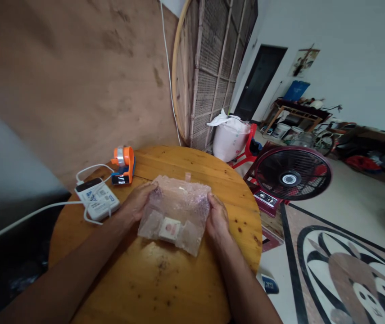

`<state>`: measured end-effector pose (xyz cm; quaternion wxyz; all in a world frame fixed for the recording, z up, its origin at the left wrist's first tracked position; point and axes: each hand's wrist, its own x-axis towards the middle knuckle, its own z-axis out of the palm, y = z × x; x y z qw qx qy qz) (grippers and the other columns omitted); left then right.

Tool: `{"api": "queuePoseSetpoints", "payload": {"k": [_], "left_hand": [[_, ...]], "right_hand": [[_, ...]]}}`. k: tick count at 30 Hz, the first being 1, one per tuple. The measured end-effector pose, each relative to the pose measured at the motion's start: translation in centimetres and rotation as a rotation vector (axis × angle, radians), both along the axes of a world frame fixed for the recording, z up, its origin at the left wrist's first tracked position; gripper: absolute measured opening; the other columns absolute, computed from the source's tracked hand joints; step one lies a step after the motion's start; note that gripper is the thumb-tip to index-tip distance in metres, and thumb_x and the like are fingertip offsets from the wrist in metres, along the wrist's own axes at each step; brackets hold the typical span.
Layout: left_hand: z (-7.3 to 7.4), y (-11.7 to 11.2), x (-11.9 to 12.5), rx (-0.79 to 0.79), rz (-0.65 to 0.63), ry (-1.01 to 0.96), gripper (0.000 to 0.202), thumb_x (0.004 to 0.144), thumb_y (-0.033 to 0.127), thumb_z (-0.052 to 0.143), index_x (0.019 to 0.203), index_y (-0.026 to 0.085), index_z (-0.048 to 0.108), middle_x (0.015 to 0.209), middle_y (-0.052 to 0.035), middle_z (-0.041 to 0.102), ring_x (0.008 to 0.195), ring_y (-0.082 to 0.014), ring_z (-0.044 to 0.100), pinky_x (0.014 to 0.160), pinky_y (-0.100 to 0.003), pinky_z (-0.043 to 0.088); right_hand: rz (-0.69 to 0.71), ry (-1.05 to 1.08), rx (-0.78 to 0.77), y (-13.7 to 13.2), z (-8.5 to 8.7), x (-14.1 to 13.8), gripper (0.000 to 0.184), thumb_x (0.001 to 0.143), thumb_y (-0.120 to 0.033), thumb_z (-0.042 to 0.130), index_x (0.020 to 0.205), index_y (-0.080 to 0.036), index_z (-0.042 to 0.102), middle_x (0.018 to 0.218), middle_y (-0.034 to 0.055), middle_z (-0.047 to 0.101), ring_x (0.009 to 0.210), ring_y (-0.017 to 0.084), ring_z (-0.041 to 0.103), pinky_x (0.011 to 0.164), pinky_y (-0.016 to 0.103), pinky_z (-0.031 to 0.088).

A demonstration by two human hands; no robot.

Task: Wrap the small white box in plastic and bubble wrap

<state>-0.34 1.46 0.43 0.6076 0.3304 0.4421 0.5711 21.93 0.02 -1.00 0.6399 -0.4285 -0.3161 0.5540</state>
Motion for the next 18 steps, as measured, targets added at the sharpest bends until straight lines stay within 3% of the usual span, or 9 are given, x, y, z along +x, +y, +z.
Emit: {"api": "queuePoseSetpoints", "payload": {"k": [5, 11, 14, 18], "left_hand": [[-0.1, -0.3, 0.3, 0.004, 0.012, 0.057, 0.035, 0.06, 0.036, 0.073, 0.084, 0.015, 0.056, 0.063, 0.0035, 0.059, 0.049, -0.0098, 0.054, 0.047, -0.02, 0.04], [-0.6, -0.4, 0.1, 0.117, -0.056, 0.378, 0.039, 0.069, 0.022, 0.061, 0.107, 0.016, 0.055, 0.072, 0.0005, 0.063, 0.052, -0.0122, 0.056, 0.048, -0.021, 0.04], [-0.6, -0.4, 0.1, 0.237, 0.092, 0.604, 0.041, 0.069, 0.017, 0.057, 0.11, 0.015, 0.055, 0.08, -0.0023, 0.063, 0.064, -0.0151, 0.058, 0.059, -0.025, 0.045], [0.3, -1.2, 0.4, 0.588, 0.398, 0.981, 0.04, 0.073, 0.013, 0.051, 0.112, 0.015, 0.055, 0.099, -0.008, 0.06, 0.096, -0.0218, 0.056, 0.087, -0.035, 0.044]], "right_hand": [[-0.016, -0.027, 0.04, 0.4, -0.2, 0.4, 0.019, 0.067, -0.037, 0.075, 0.074, -0.023, 0.064, 0.068, 0.0004, 0.068, 0.073, 0.021, 0.064, 0.068, 0.034, 0.052], [-0.09, 0.054, 0.01, 0.6, 0.1, 0.5, 0.022, 0.061, -0.032, 0.079, 0.068, -0.021, 0.061, 0.066, -0.0051, 0.061, 0.062, 0.013, 0.055, 0.064, 0.025, 0.046], [-0.083, 0.029, 0.03, 0.5, 0.5, 0.2, 0.023, 0.061, -0.033, 0.079, 0.065, -0.021, 0.059, 0.064, -0.0058, 0.059, 0.06, 0.011, 0.051, 0.063, 0.024, 0.044], [-0.112, -0.036, 0.033, 0.3, 0.8, -0.1, 0.024, 0.062, -0.036, 0.077, 0.065, -0.021, 0.059, 0.064, -0.005, 0.059, 0.059, 0.012, 0.05, 0.06, 0.024, 0.042]]}}
